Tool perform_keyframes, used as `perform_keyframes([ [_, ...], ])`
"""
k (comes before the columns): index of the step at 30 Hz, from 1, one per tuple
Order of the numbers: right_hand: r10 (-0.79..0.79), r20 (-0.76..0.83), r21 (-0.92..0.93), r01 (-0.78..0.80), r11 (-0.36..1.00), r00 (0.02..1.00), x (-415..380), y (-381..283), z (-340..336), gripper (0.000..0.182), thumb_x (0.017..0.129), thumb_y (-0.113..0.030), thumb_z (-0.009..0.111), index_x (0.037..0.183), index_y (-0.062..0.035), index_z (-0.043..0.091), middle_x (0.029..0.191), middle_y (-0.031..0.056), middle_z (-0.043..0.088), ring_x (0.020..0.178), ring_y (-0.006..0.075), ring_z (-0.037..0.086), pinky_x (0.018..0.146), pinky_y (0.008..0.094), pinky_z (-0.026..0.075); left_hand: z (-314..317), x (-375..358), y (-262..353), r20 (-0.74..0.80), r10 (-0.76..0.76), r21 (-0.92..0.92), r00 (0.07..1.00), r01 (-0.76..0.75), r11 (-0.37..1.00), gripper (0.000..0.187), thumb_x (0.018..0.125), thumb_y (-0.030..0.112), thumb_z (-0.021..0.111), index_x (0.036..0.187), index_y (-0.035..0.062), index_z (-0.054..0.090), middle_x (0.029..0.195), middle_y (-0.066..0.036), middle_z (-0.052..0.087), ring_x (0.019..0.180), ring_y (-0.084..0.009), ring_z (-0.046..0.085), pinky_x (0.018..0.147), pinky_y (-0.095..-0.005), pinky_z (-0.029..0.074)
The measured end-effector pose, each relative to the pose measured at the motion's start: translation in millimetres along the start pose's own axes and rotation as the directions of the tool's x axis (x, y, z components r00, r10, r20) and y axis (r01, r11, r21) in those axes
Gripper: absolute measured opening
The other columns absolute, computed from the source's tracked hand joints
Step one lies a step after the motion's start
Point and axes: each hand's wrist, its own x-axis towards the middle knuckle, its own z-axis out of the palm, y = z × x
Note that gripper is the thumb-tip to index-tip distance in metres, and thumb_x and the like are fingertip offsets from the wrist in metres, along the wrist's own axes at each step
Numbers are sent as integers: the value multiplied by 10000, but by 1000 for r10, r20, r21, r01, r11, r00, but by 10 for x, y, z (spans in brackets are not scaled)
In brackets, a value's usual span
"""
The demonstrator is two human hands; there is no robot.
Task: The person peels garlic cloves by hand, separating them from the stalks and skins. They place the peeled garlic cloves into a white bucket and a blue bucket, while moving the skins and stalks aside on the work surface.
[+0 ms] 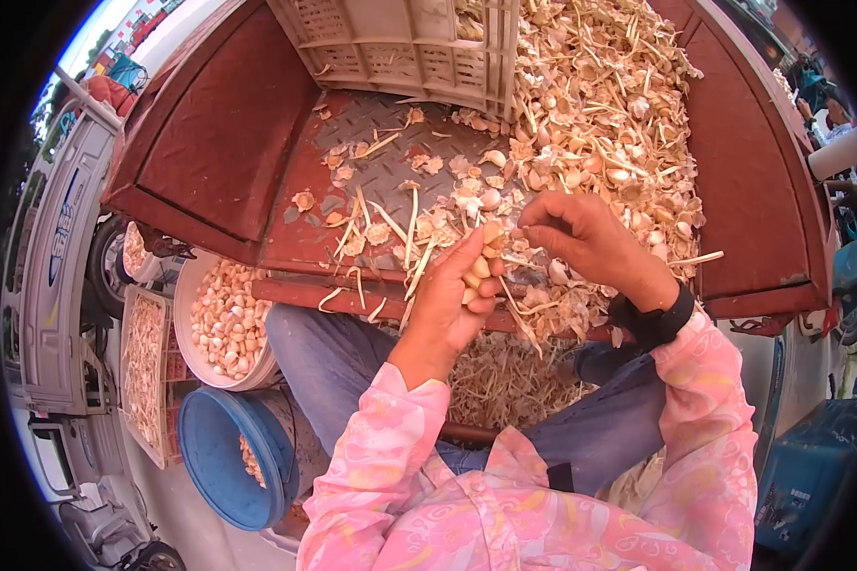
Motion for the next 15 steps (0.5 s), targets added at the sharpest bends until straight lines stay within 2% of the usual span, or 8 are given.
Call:
perform_keyframes([
  [1,91,19,31,-91,995,996,-17,-12,-3,69,831,-71,600,879,-23,596,674,77,597,589,185,568,546,318,436,-9,-8,-7,8,-24,-28,1000,24,999,243,939,294,528,1027,68,540,756,-46,550,509,-49,463,340,-121,313],
  [4,-70,-5,-38,70,997,998,-30,-48,124,95,832,-83,590,905,-23,590,721,103,599,641,233,575,584,335,448,41,-17,-46,2,24,13,1000,-24,1000,235,933,286,542,1018,67,545,752,-42,550,514,-47,463,341,-120,314],
  [5,-155,-31,-153,149,977,987,-37,-31,152,134,835,-90,579,945,-15,588,795,128,602,709,277,584,635,350,463,62,-19,-49,-16,49,40,999,-48,998,233,931,284,546,1014,66,548,749,-39,551,515,-45,462,344,-119,313],
  [8,-29,-60,-68,25,997,998,-63,-168,125,173,840,-83,573,994,-5,584,848,132,604,748,286,596,661,353,474,103,-49,-63,-42,138,140,989,-131,981,230,928,278,556,1004,61,559,740,-27,553,516,-39,460,351,-118,309],
  [9,69,-20,52,-68,996,997,-65,-267,88,197,843,-81,576,1020,5,584,863,130,603,755,301,596,680,358,475,102,-71,-68,-38,176,186,984,-166,969,230,928,278,556,1001,61,563,739,-22,555,516,-36,459,354,-119,308],
  [12,-337,9,-129,335,933,942,-5,-71,151,193,848,-73,574,1025,2,586,872,124,605,744,262,592,662,338,475,118,-167,-108,-22,223,377,975,-198,905,259,929,289,555,1035,52,570,714,-9,564,502,-27,448,367,-125,293],
  [13,-340,2,-145,337,930,940,-10,-49,153,176,858,-72,574,1016,5,583,846,77,608,713,171,600,627,286,468,116,-191,-126,-9,216,429,976,-192,883,276,930,293,555,1057,48,566,708,-9,566,497,-27,443,370,-128,291],
  [15,20,-94,76,-13,997,995,-38,34,128,152,865,-77,576,996,1,585,807,38,595,680,115,590,592,249,448,123,-228,-161,9,264,508,964,-232,830,364,927,310,557,1160,31,524,683,-16,573,475,-26,427,381,-140,287],
])
